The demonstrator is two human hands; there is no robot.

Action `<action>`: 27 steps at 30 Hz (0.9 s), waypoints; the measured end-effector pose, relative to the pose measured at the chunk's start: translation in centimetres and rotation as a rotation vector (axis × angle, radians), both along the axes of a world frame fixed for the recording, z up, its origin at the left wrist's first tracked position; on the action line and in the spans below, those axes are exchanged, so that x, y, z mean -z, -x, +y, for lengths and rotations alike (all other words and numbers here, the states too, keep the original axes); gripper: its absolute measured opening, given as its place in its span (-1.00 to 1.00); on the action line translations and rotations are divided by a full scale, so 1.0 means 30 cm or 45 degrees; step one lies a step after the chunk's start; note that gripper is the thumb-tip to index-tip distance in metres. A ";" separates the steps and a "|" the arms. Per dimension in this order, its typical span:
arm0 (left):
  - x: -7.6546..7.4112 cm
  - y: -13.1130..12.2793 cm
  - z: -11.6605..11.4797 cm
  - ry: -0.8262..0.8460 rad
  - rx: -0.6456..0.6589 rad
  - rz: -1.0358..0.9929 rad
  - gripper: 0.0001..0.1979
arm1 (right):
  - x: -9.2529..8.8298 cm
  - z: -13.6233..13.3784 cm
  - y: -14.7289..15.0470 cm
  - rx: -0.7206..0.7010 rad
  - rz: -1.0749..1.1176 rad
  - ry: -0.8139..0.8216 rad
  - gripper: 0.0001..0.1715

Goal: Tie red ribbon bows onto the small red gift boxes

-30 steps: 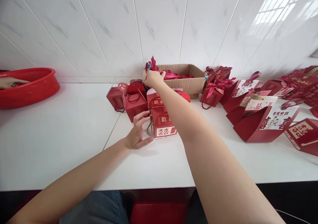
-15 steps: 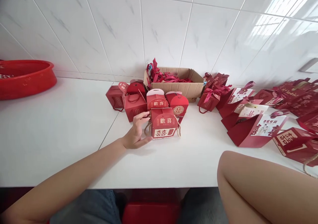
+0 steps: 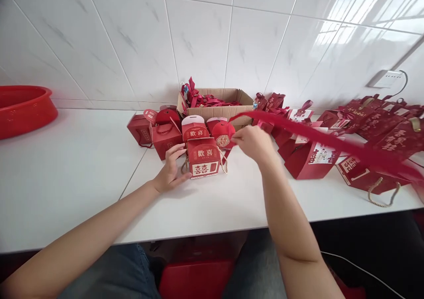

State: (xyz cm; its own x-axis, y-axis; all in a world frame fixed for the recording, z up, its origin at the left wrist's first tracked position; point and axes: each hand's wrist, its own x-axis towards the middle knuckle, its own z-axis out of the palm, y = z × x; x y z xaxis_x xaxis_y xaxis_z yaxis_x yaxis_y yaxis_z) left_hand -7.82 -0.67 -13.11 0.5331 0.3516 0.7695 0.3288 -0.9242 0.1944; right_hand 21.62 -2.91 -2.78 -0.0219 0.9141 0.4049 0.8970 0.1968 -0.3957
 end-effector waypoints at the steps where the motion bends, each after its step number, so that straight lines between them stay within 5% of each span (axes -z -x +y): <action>1: 0.000 -0.003 0.000 0.007 -0.003 0.002 -0.28 | 0.016 -0.005 0.004 -0.007 0.024 0.042 -0.82; 7: -0.024 -0.023 -0.018 0.120 -0.053 -0.125 -0.19 | 0.148 0.047 0.055 -0.085 0.387 -0.222 -0.78; 13: -0.151 -0.087 -0.040 0.475 -0.205 -0.082 -0.27 | 0.174 0.039 0.078 -0.207 0.973 -0.440 -0.78; 16: -0.186 -0.120 -0.036 0.582 -0.314 -0.035 -0.41 | 0.139 0.000 0.095 -0.445 1.313 -0.227 -0.76; 20: -0.173 -0.135 -0.045 0.606 -0.436 -0.099 -0.57 | 0.089 -0.065 0.117 -0.732 1.486 0.165 -0.67; 27: -0.161 -0.122 -0.100 0.431 -0.458 -0.163 -0.54 | 0.060 -0.109 0.141 -0.786 1.543 0.199 -0.60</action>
